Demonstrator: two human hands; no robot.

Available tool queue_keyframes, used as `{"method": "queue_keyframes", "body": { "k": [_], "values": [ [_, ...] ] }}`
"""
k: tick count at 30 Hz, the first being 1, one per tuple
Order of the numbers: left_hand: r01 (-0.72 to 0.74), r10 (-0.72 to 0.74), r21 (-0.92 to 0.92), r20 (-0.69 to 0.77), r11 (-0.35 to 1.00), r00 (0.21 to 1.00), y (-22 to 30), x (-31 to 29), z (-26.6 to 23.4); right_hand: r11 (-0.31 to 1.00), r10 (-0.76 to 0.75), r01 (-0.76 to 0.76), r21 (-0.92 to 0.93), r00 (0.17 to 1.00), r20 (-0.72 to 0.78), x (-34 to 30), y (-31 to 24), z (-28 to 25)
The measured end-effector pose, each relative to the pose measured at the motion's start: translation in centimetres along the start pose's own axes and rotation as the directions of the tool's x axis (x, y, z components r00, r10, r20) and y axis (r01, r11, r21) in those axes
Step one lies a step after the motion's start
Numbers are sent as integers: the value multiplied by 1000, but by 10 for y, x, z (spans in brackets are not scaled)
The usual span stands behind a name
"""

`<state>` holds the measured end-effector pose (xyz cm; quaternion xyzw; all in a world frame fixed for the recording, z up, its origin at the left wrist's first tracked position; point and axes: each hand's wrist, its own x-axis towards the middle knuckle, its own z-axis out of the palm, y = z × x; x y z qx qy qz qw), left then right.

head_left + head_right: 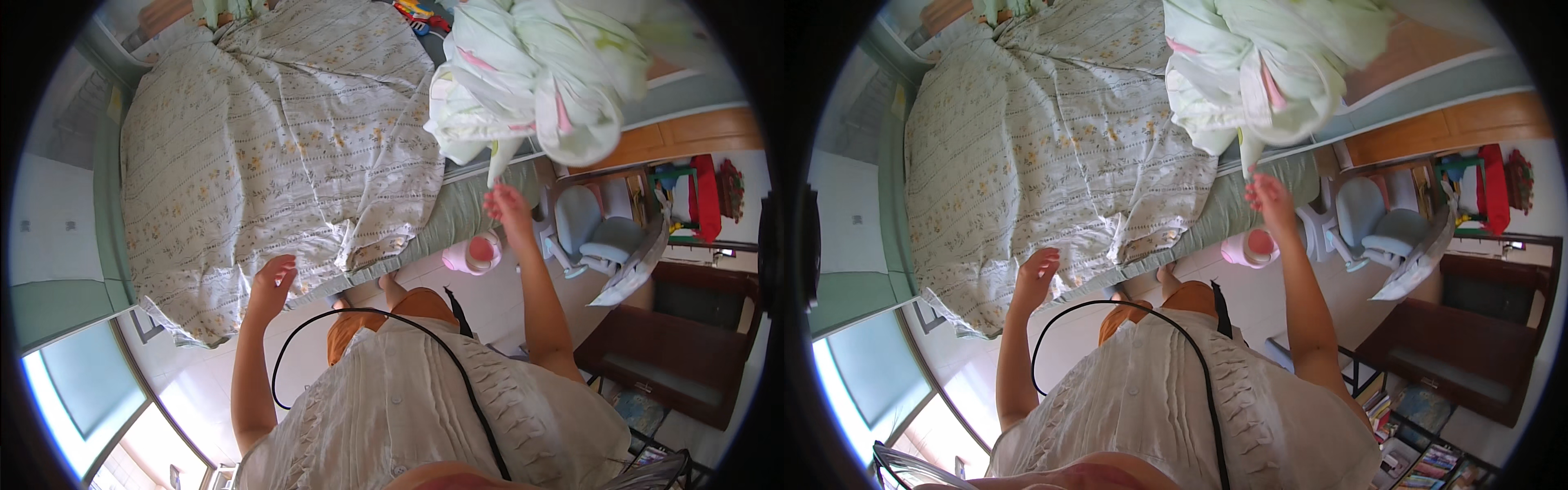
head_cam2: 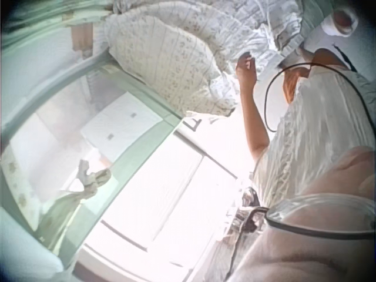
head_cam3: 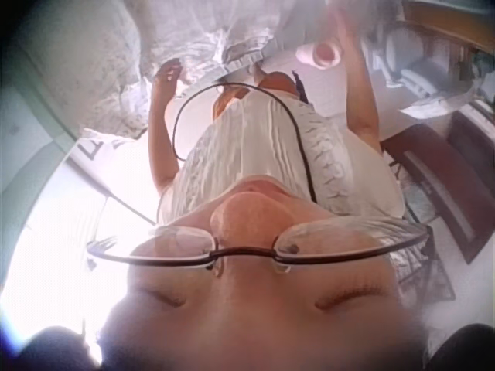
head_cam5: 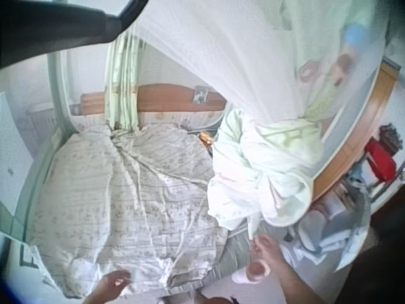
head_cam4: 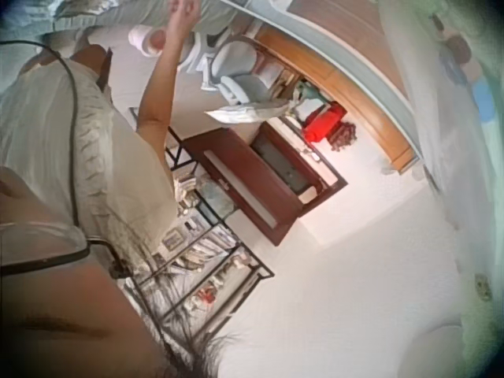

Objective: The person turns on a fan, spreads a sheet over a mattress, and removes toys from the bed surface.

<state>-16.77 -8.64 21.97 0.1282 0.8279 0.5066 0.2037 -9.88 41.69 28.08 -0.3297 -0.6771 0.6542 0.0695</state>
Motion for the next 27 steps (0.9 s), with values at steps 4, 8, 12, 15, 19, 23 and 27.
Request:
{"method": "queue_keyframes", "body": {
  "k": [4,8,12,15,19,23,27],
  "values": [
    [13,-10,70,-52,997,999,-8,-22,-39,990,-138,138,40,990,5,-44,-70,18],
    [49,-49,-4,-57,999,997,-8,-22,-58,972,-212,224,-68,965,154,-71,-71,64],
    [-55,57,19,-65,998,996,0,-25,-63,950,-254,305,-72,884,391,-103,-54,127],
    [-116,123,101,-56,988,991,27,-37,-77,898,-234,408,-166,762,604,-125,-68,151],
    [-183,190,177,-24,967,981,36,-35,-83,886,-153,375,-272,792,590,-111,-53,148],
    [-203,196,262,53,944,979,43,4,-79,817,-164,433,-382,808,566,-79,-43,144],
    [-266,211,307,203,914,956,59,75,-64,743,-460,651,-153,664,590,-54,-96,184]
  ]
}}
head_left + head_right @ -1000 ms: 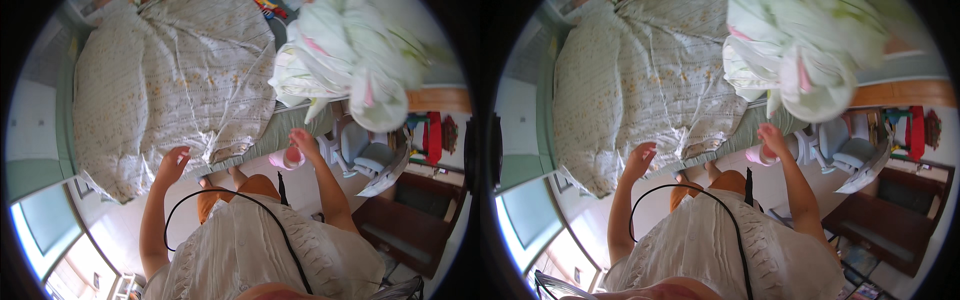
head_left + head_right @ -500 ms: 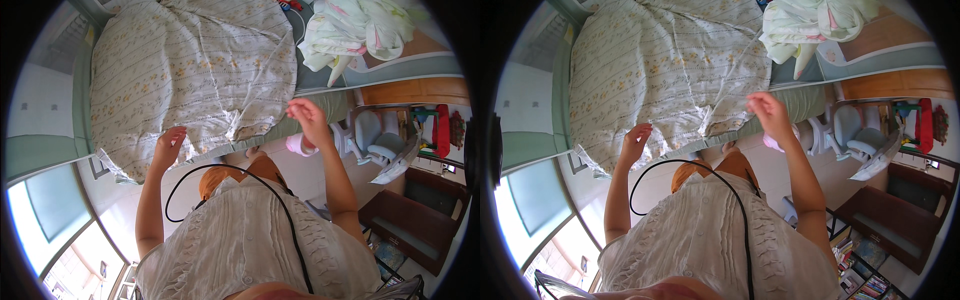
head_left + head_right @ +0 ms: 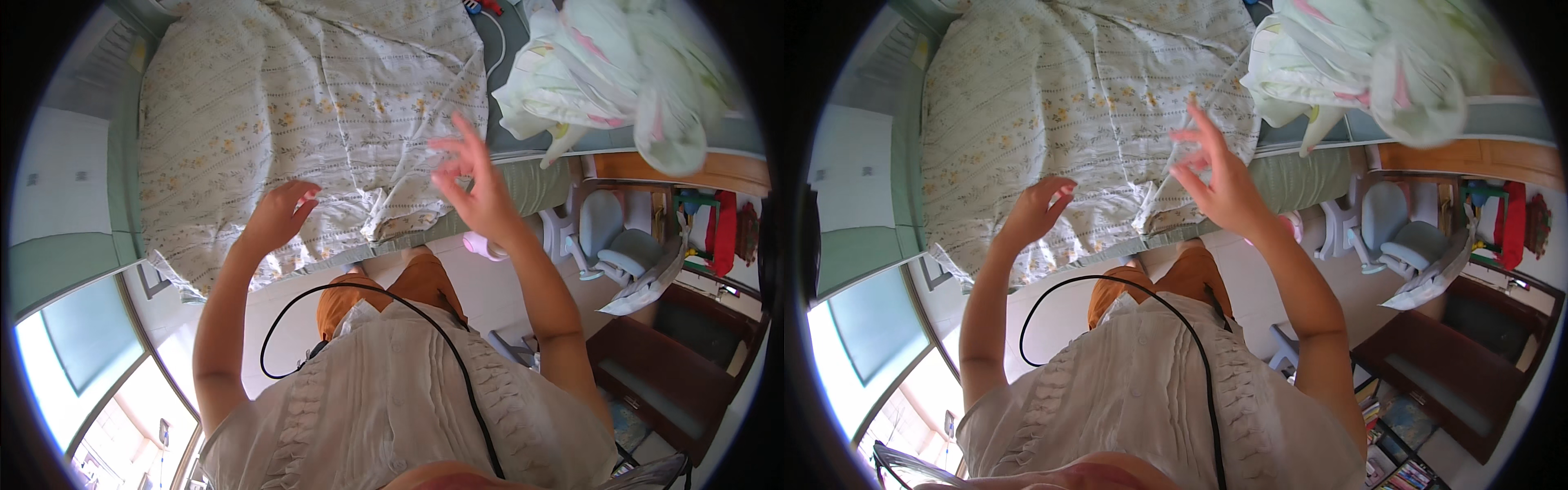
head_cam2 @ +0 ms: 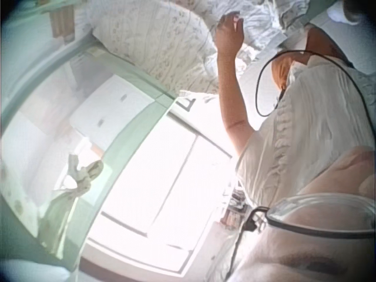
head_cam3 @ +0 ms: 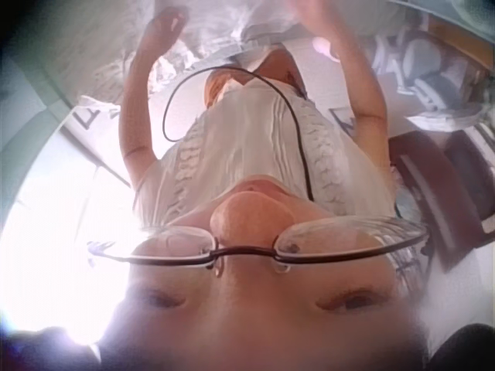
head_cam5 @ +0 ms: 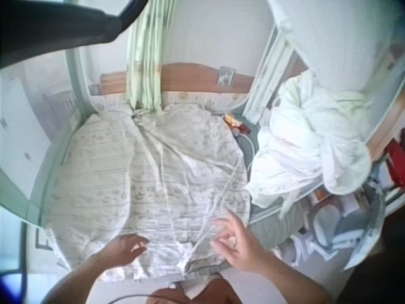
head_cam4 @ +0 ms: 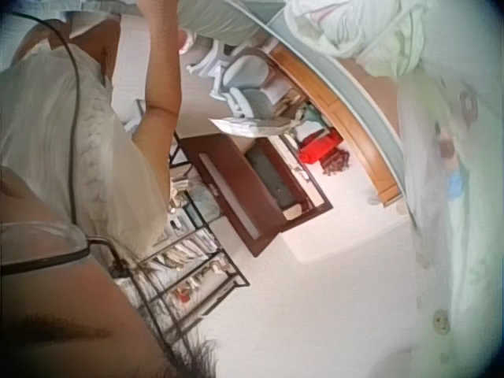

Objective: The person turns on a fan, spreads a sheet over a mattress, and removes toys from the bed surface.

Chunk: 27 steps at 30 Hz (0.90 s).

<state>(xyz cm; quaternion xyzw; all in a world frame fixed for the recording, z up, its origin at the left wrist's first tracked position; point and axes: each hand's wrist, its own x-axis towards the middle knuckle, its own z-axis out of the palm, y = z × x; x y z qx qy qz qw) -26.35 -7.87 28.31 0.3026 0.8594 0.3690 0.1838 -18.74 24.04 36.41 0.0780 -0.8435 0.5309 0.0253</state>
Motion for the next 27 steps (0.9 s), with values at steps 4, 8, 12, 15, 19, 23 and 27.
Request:
{"method": "queue_keyframes", "body": {
  "k": [4,8,12,15,19,23,27],
  "values": [
    [30,-24,-39,133,999,991,-19,86,56,956,-170,207,207,968,-185,73,2,-51],
    [23,-53,93,329,995,943,-53,156,142,977,-206,209,-43,870,-449,94,44,-140],
    [-121,-28,270,490,955,871,-93,196,243,935,-285,62,-348,715,-638,73,68,-217],
    [35,-209,327,516,945,830,-118,228,273,867,-367,-5,-498,670,-645,60,84,-244],
    [413,-546,402,314,817,776,-173,295,309,862,-448,44,-505,532,-718,93,122,-226],
    [669,-725,317,97,672,682,-246,342,342,960,-122,-91,-263,713,-690,88,254,-253],
    [746,-819,342,169,571,549,-245,371,330,843,470,-533,-77,798,-376,82,439,-222]
  ]
}}
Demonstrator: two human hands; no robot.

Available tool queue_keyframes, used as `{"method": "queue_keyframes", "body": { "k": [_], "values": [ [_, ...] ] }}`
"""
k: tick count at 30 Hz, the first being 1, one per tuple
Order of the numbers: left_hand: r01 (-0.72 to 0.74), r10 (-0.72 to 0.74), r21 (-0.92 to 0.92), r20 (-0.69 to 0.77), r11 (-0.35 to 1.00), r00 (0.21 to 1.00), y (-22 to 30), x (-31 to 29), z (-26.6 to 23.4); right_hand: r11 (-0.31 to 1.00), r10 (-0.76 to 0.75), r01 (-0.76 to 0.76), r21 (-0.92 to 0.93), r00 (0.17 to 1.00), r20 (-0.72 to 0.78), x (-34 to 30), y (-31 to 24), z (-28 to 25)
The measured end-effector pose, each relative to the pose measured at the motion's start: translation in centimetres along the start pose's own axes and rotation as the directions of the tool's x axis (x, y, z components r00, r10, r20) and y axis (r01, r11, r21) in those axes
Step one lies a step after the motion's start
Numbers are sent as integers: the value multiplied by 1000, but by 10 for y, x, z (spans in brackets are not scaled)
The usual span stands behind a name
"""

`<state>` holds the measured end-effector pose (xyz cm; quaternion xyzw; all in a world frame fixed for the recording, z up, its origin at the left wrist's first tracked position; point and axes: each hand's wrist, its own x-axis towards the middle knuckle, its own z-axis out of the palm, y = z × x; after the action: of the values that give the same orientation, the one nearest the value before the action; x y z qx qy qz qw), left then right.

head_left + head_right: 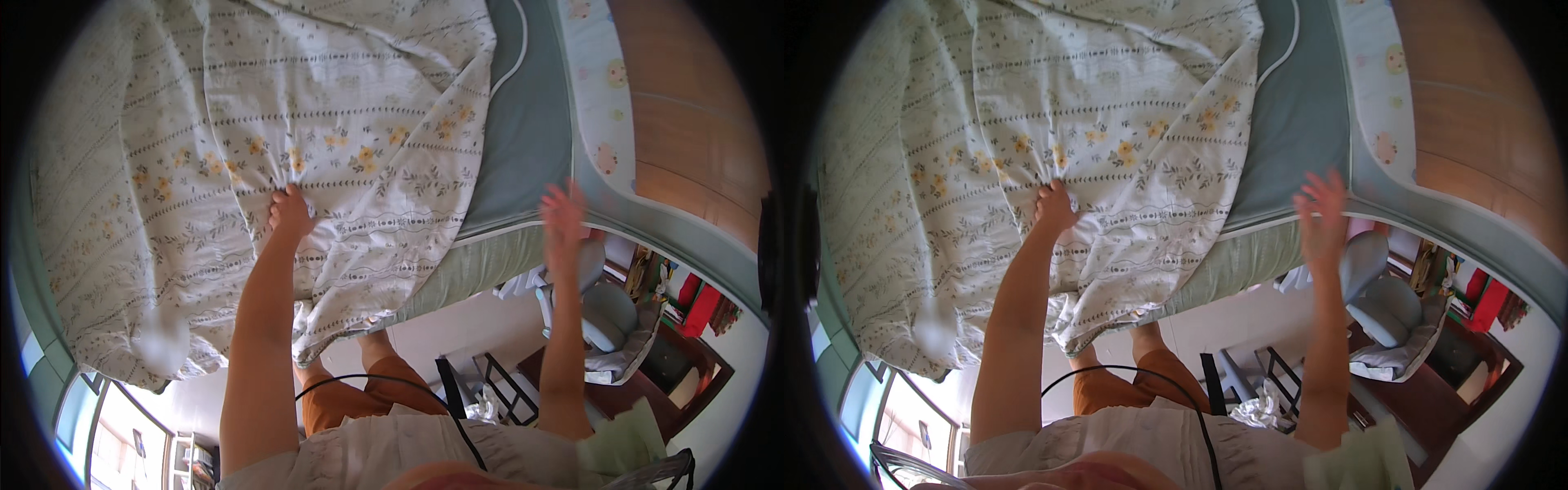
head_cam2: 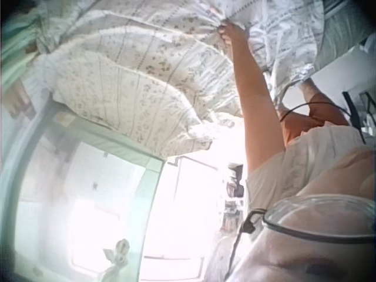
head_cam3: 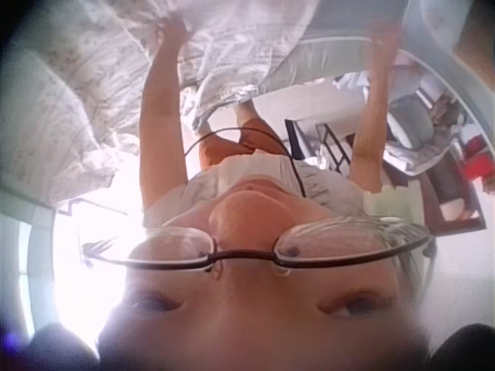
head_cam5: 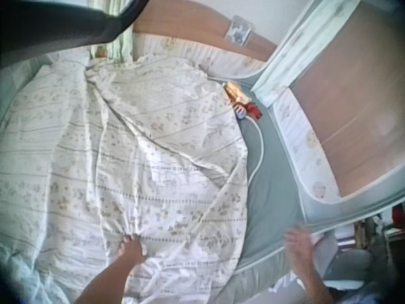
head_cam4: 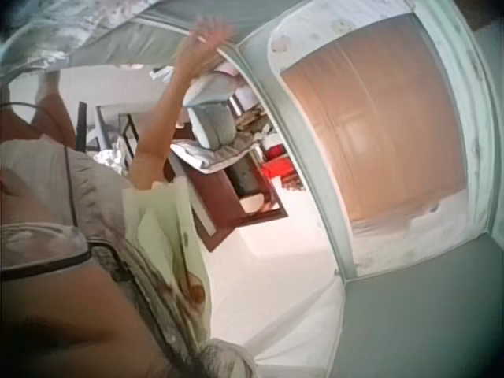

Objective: The person turns on a fan, spreads a sheet over a mattress, and removes toys from the bed surface.

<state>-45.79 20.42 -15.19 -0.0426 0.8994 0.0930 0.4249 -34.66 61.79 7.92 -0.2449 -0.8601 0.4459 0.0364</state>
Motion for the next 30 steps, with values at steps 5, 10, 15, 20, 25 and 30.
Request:
{"method": "queue_keyframes", "body": {
  "k": [5,10,15,20,25,30],
  "values": [
    [-2,1,44,21,999,1000,36,9,13,828,545,-554,-85,831,-111,26,193,101],
    [-25,24,36,30,999,999,10,7,6,930,366,-362,-60,922,126,11,103,185],
    [-94,92,38,42,995,995,4,16,11,875,175,-209,-437,978,-118,31,78,49],
    [-134,122,96,125,986,985,22,27,11,763,152,-233,-604,971,-183,-9,212,-9],
    [-112,108,118,38,987,993,24,20,14,813,432,-490,-315,870,-239,2,269,26],
    [-78,76,117,23,990,997,4,12,9,479,735,-681,554,656,171,-5,275,24]
  ]
}}
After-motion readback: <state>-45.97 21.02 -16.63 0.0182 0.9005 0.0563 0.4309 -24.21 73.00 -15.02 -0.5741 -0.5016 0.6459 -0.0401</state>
